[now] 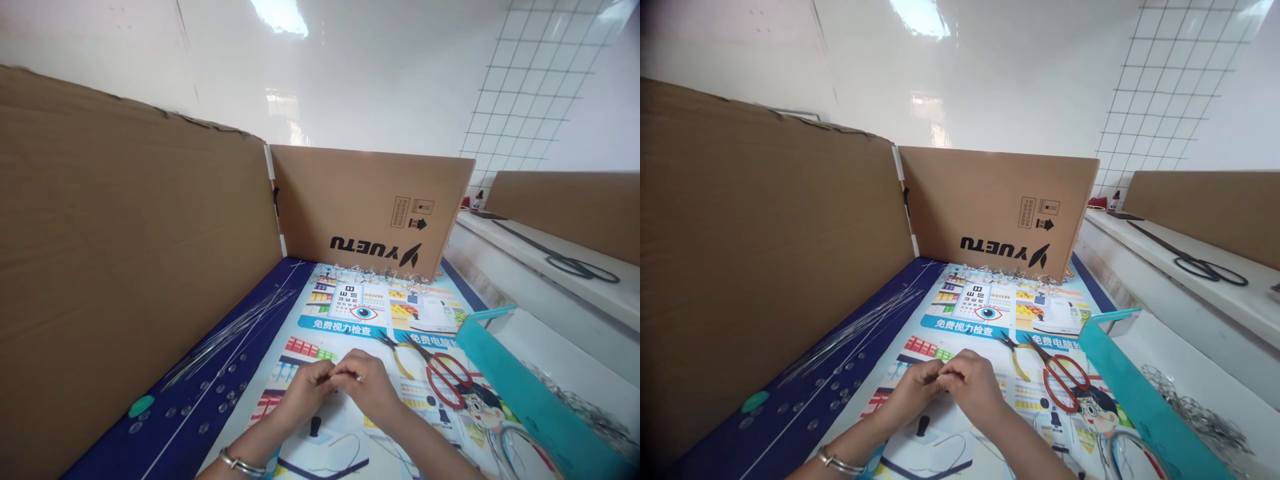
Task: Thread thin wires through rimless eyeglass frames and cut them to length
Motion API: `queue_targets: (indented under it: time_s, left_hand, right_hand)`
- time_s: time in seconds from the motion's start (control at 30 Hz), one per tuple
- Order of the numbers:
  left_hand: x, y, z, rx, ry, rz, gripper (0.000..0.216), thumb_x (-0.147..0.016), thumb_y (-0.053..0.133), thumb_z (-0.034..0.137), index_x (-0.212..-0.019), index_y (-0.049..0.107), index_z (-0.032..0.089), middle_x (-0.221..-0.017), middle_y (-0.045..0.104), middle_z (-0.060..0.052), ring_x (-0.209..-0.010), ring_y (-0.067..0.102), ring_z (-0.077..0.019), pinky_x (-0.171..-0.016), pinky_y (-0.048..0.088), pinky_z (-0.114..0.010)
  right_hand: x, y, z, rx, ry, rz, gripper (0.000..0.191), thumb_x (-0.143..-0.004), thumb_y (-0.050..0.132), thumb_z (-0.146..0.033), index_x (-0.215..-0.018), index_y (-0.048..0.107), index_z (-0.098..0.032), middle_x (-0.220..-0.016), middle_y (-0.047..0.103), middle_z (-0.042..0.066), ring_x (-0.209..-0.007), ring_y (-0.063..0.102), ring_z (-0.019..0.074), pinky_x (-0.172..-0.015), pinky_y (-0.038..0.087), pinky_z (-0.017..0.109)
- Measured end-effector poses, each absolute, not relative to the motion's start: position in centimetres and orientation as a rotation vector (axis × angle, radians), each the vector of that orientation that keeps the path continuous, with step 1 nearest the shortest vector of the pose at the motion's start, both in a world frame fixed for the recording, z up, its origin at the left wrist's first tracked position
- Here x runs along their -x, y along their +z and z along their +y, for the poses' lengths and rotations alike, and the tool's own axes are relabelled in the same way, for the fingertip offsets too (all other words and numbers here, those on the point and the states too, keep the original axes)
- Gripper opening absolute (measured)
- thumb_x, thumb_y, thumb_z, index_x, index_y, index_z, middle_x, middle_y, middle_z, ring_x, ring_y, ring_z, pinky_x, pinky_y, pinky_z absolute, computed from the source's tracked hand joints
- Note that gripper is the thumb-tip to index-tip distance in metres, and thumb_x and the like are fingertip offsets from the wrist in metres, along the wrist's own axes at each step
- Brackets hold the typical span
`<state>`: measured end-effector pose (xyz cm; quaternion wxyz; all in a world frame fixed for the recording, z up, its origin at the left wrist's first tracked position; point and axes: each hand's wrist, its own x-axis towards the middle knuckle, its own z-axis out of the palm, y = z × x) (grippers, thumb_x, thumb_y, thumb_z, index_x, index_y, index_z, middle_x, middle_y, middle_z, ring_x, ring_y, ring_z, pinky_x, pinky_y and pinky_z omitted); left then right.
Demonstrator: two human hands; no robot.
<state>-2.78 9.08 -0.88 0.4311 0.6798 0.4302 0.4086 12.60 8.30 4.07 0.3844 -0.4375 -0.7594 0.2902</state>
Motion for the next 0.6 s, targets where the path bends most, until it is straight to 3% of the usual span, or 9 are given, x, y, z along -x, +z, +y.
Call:
queue_targets:
  time_s: [0.6]
  left_hand:
    - [2.61,-1.46,9.48,-1.646,1.017,1.046,0.019,-0.074,0.060,0.028,-0.064,0.055,0.014,-0.060,0.050,0.002,-0.059,0.043,-0.0117,-0.054,0.032,-0.020]
  right_hand:
    - [-12.76,3.06,8.82,1.126,0.689,-1.945,0.016,-0.073,0.057,-0.007,-0.071,0.064,-0.020,-0.071,0.059,-0.003,-0.068,0.055,0.0107,-0.063,0.040,0.020]
